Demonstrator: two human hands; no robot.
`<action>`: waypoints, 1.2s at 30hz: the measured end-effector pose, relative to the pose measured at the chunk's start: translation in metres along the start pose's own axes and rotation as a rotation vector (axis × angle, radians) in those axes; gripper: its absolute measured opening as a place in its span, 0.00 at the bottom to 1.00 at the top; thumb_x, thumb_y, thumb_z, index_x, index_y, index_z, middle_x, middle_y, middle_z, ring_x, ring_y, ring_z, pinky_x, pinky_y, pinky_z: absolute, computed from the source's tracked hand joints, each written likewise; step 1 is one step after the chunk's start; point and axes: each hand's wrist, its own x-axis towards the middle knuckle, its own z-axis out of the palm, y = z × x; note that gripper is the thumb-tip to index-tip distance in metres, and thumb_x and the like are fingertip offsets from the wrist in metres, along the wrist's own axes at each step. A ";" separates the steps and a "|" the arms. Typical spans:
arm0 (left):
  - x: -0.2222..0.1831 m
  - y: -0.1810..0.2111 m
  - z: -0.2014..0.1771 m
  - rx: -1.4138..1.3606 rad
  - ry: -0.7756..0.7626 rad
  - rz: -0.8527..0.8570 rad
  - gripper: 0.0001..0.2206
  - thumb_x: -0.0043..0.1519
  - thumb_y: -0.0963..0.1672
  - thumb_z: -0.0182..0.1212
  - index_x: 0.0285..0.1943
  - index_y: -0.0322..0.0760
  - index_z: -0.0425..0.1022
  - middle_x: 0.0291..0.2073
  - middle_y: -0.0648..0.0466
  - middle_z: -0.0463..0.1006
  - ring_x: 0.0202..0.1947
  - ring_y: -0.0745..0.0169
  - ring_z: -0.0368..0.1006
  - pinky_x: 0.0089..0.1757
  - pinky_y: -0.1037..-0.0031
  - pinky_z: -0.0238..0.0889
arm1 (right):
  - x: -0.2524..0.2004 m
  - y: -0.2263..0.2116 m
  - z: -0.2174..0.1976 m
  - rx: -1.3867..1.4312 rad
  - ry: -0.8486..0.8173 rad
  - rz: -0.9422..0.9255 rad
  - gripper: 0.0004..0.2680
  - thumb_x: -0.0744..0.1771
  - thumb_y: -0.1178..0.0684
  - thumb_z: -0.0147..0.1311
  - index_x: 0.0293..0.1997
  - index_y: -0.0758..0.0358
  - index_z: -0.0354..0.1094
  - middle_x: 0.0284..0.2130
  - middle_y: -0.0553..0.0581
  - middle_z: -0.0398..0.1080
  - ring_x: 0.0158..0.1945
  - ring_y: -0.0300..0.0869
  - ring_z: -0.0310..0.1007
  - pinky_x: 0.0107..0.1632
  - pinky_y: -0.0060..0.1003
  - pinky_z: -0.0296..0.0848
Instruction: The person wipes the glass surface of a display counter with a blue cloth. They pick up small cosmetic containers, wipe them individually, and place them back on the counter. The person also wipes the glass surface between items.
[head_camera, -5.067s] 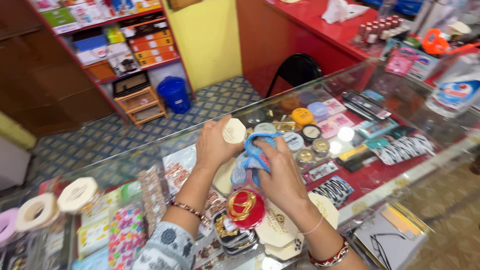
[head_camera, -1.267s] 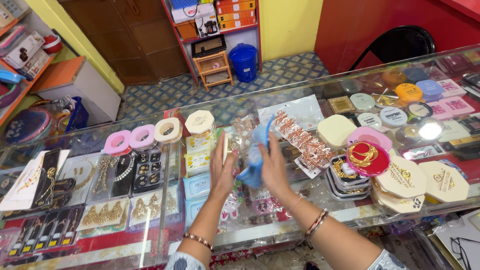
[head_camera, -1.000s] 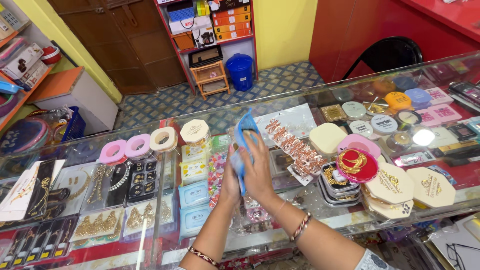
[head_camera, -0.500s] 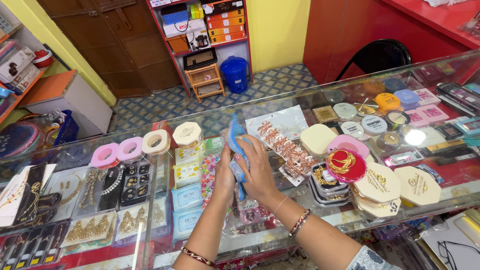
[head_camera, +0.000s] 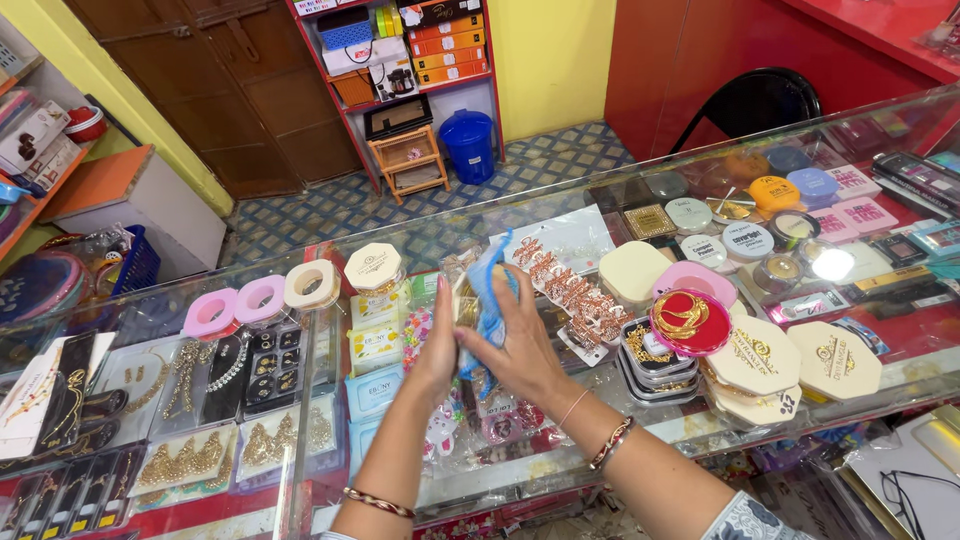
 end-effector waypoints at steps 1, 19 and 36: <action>0.001 0.003 0.000 0.069 0.013 -0.067 0.37 0.68 0.62 0.32 0.79 0.39 0.48 0.73 0.40 0.54 0.73 0.45 0.48 0.65 0.56 0.39 | 0.000 -0.001 -0.002 -0.019 -0.007 -0.028 0.30 0.67 0.34 0.52 0.71 0.64 0.49 0.64 0.74 0.52 0.66 0.62 0.58 0.67 0.46 0.56; -0.005 0.022 -0.017 0.354 -0.045 0.016 0.37 0.65 0.62 0.37 0.78 0.39 0.52 0.78 0.46 0.53 0.78 0.53 0.46 0.69 0.59 0.39 | -0.001 0.006 0.006 -0.021 -0.070 0.024 0.35 0.64 0.32 0.56 0.71 0.71 0.48 0.63 0.74 0.53 0.67 0.64 0.55 0.68 0.52 0.57; 0.009 0.011 -0.014 1.109 0.141 0.534 0.38 0.61 0.58 0.58 0.80 0.50 0.52 0.57 0.40 0.67 0.60 0.42 0.62 0.58 0.54 0.49 | -0.023 0.035 0.033 0.521 -0.302 0.443 0.20 0.68 0.44 0.51 0.59 0.72 0.67 0.49 0.68 0.77 0.53 0.51 0.75 0.57 0.42 0.71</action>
